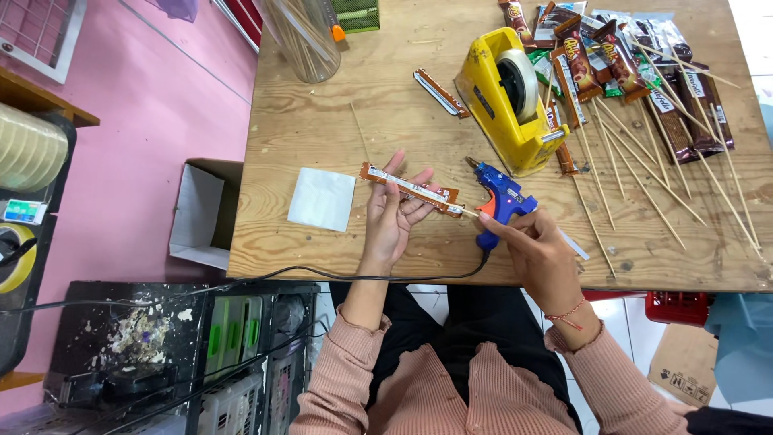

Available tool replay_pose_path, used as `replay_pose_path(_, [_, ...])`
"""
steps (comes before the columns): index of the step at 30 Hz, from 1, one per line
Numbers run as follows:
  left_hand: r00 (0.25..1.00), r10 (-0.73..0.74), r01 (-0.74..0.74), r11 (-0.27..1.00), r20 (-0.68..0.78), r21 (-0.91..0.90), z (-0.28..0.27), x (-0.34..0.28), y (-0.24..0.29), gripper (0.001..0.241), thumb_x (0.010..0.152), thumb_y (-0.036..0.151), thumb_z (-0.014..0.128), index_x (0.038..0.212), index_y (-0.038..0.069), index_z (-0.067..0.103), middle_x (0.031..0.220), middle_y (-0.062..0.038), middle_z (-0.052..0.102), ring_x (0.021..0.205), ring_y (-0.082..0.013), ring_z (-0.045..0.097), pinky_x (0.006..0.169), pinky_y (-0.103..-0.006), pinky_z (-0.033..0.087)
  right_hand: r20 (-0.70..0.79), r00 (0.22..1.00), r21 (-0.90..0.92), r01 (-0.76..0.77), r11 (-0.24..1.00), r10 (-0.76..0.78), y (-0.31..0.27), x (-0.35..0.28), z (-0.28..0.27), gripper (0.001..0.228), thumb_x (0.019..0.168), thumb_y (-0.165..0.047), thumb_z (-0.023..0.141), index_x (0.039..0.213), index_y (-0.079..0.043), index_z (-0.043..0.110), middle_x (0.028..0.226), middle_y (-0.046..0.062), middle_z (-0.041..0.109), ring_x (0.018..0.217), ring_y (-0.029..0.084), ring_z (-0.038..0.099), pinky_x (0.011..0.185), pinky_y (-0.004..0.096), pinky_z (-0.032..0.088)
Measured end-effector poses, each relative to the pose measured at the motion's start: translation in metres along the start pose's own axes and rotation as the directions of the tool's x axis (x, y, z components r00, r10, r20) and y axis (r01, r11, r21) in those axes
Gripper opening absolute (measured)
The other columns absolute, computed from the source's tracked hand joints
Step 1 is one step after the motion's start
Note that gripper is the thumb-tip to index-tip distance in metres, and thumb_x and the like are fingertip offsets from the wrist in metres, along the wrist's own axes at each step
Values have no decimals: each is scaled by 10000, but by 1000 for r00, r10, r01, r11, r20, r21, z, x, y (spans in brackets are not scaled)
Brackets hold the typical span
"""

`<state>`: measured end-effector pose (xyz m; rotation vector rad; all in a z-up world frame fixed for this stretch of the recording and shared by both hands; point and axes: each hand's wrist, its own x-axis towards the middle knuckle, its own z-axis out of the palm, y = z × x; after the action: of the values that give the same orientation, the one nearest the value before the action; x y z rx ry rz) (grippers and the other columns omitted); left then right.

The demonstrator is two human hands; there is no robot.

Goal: The person applies hot glue to chocolate bars and attaches them to wooden sticks.

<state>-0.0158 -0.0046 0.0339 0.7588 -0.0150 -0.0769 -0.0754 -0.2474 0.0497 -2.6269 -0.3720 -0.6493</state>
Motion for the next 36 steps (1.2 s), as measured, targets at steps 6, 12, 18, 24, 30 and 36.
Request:
replay_pose_path(6, [1000,8,-8,1000,-16,-16,-4,2,-5,604,1049,412,523,1560,148,339,1405,-344,569,1195,-413,638,923,-442,615,-11,1000,-30,20,999,-20,-1,0,1,465,983,-108,641,1228,-485,759,961,-79,580,699,121,618,658,297,566])
replay_pose_path(12, [1000,7,-8,999,-17,-35,-5,3,-6,562,1050,397,531,1518,134,362,1401,-341,575,1201,-417,638,935,-455,607,-7,999,-68,39,997,-39,7,0,3,455,979,-130,638,1227,-497,744,966,-88,575,734,116,620,698,269,560])
replay_pose_path(18, [999,33,-34,999,-26,-5,-6,3,-9,514,1015,165,632,1457,83,382,1369,-351,590,1203,-432,643,948,-475,596,6,997,-54,78,995,-78,4,3,-5,459,961,-112,650,1242,-461,752,966,-43,583,749,170,634,717,318,563])
replay_pose_path(24, [998,41,-40,999,-49,7,-5,4,-10,441,1010,109,627,1397,84,416,1342,-327,622,1196,-419,657,948,-470,603,30,997,-23,70,997,-69,5,4,-5,426,984,-129,625,1223,-458,752,953,-67,612,763,132,639,759,287,545])
replay_pose_path(30, [991,79,-79,997,-104,8,-10,6,-15,319,1014,74,613,1292,84,457,1324,-312,639,1196,-405,665,953,-455,611,87,978,325,151,933,-189,0,93,-79,165,989,-162,674,1031,-227,820,884,74,744,845,305,720,769,384,549])
replay_pose_path(36, [991,110,-108,994,-76,32,-2,4,-5,176,1019,95,616,1175,127,542,1321,-290,657,1202,-380,682,996,-463,592,662,672,138,-544,827,332,34,194,-92,273,1127,-244,443,1296,-50,534,1199,129,729,1226,226,667,1020,391,557])
